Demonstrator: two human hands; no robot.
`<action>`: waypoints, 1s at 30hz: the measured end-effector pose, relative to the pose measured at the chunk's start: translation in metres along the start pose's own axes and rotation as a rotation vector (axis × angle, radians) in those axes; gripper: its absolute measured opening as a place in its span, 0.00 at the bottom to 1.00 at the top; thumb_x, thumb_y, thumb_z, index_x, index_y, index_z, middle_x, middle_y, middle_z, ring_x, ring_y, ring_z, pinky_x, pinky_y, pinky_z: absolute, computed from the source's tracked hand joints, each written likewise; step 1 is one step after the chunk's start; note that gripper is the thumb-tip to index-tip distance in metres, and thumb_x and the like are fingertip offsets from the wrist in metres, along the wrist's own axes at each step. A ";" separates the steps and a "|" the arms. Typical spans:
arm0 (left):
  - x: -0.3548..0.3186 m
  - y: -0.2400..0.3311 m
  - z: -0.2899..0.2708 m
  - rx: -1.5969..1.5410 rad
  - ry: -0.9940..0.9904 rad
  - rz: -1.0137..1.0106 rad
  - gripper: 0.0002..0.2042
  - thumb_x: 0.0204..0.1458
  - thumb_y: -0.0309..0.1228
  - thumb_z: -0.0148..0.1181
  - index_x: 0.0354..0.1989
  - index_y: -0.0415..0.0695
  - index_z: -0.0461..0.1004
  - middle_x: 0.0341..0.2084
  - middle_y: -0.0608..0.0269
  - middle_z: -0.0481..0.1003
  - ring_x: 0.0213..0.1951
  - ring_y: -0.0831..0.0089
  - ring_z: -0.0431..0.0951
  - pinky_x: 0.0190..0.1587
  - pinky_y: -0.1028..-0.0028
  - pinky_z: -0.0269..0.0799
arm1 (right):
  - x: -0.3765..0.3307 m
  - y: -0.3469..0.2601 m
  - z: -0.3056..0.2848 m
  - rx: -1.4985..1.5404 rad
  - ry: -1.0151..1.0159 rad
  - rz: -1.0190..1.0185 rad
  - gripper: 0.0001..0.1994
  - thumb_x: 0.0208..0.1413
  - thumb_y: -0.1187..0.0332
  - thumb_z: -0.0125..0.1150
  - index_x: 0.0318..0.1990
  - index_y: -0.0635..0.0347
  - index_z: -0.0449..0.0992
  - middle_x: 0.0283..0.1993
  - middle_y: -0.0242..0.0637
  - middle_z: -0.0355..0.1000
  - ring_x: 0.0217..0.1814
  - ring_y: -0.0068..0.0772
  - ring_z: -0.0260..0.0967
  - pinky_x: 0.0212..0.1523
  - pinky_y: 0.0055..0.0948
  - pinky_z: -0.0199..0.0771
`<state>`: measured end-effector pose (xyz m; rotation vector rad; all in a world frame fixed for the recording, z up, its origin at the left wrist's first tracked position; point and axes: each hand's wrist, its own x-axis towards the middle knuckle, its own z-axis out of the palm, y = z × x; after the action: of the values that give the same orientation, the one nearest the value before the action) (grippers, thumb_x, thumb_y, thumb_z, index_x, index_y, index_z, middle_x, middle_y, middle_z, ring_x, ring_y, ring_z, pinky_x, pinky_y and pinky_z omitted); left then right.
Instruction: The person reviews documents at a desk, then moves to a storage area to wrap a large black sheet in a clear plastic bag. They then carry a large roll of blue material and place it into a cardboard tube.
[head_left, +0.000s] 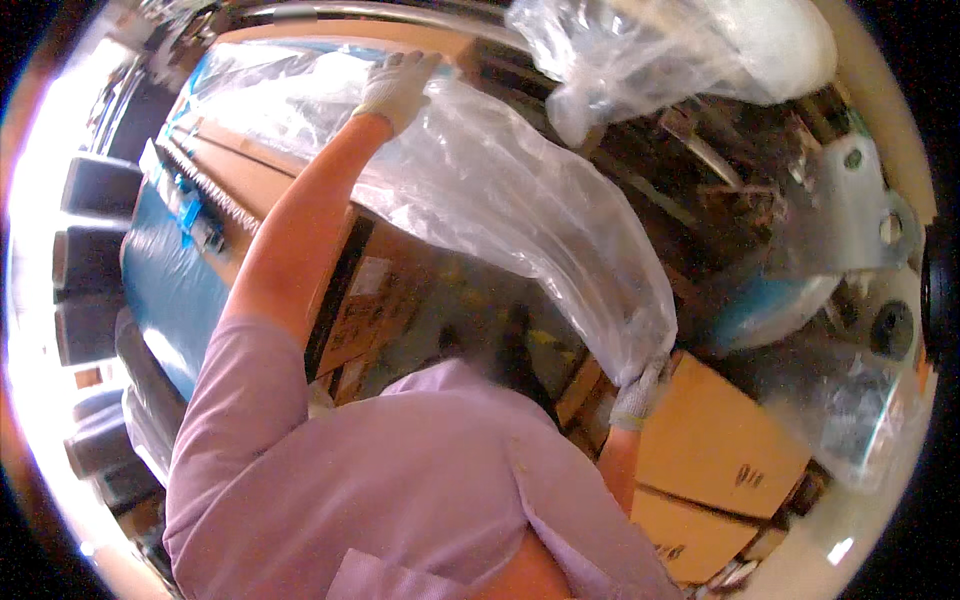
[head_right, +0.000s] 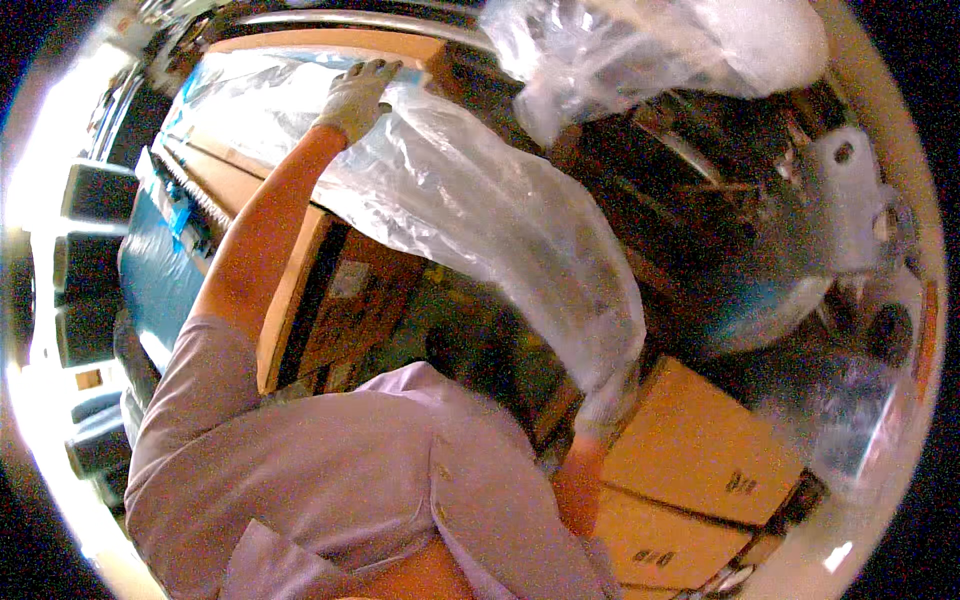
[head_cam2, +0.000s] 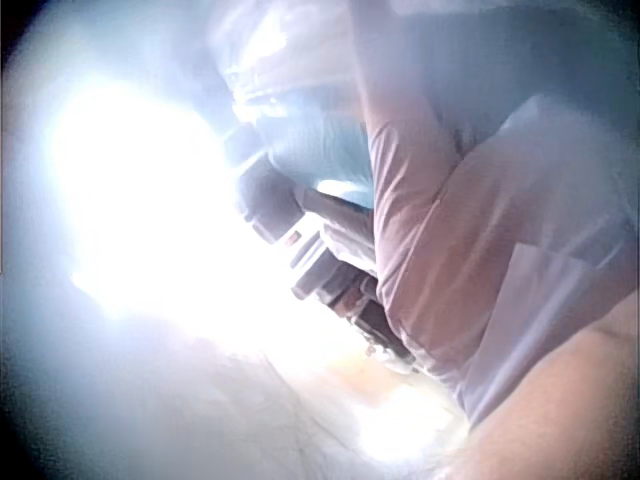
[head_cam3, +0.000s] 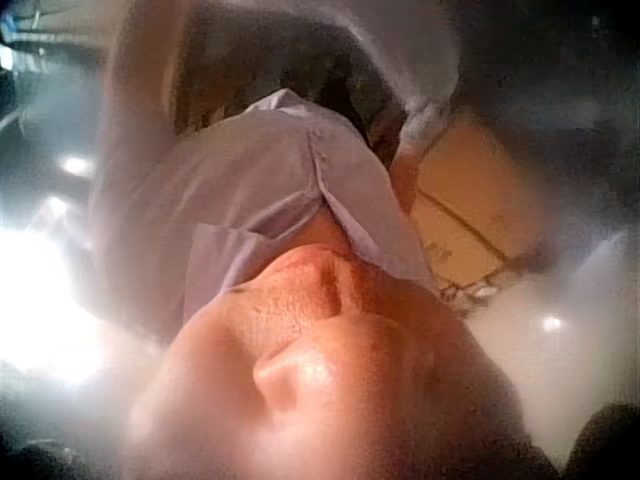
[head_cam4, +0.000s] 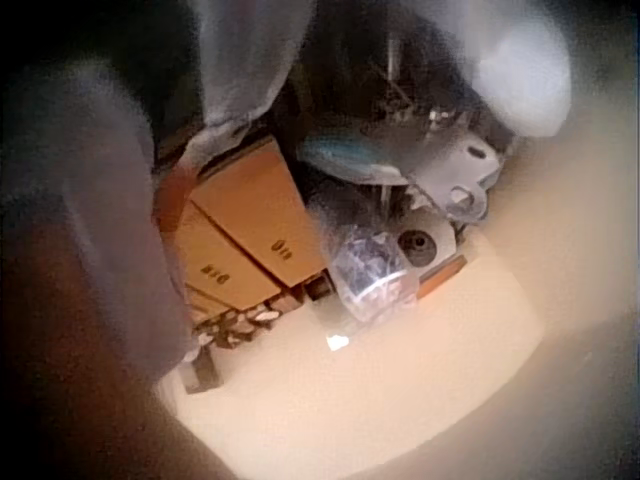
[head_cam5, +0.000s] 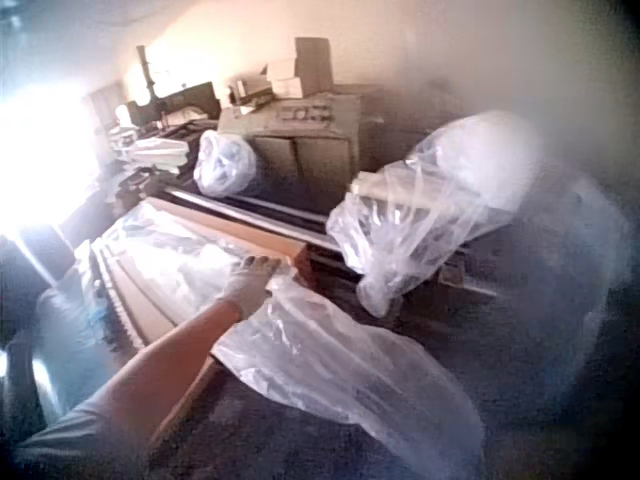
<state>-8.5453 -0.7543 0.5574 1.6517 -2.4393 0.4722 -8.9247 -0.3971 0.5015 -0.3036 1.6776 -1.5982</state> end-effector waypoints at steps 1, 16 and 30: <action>-0.012 0.010 -0.004 -0.104 0.071 0.015 0.25 0.51 0.35 0.58 0.60 0.50 0.64 0.51 0.53 0.69 0.55 0.55 0.68 0.58 0.59 0.62 | -0.002 0.004 -0.009 -0.112 -0.017 -0.003 0.27 0.61 0.60 0.54 0.62 0.69 0.59 0.60 0.46 0.63 0.59 0.36 0.62 0.60 0.32 0.61; -0.163 0.160 0.000 -0.342 -0.855 0.349 0.32 0.43 0.38 0.64 0.61 0.50 0.65 0.54 0.57 0.70 0.55 0.58 0.69 0.55 0.58 0.64 | -0.046 -0.106 0.055 -0.364 -0.032 -0.702 0.09 0.55 0.73 0.57 0.42 0.68 0.77 0.43 0.36 0.76 0.45 0.27 0.70 0.51 0.25 0.67; -0.178 0.173 -0.072 -0.649 -0.055 0.452 0.33 0.36 0.26 0.61 0.59 0.54 0.67 0.51 0.54 0.69 0.54 0.53 0.67 0.58 0.60 0.63 | -0.058 -0.086 0.079 -0.004 -0.738 -0.010 0.35 0.59 0.43 0.47 0.64 0.62 0.59 0.63 0.37 0.60 0.62 0.32 0.58 0.64 0.30 0.59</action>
<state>-8.6414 -0.5145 0.5419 0.8680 -2.5989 -0.3078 -8.8623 -0.4335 0.6101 -0.7943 1.1025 -1.2618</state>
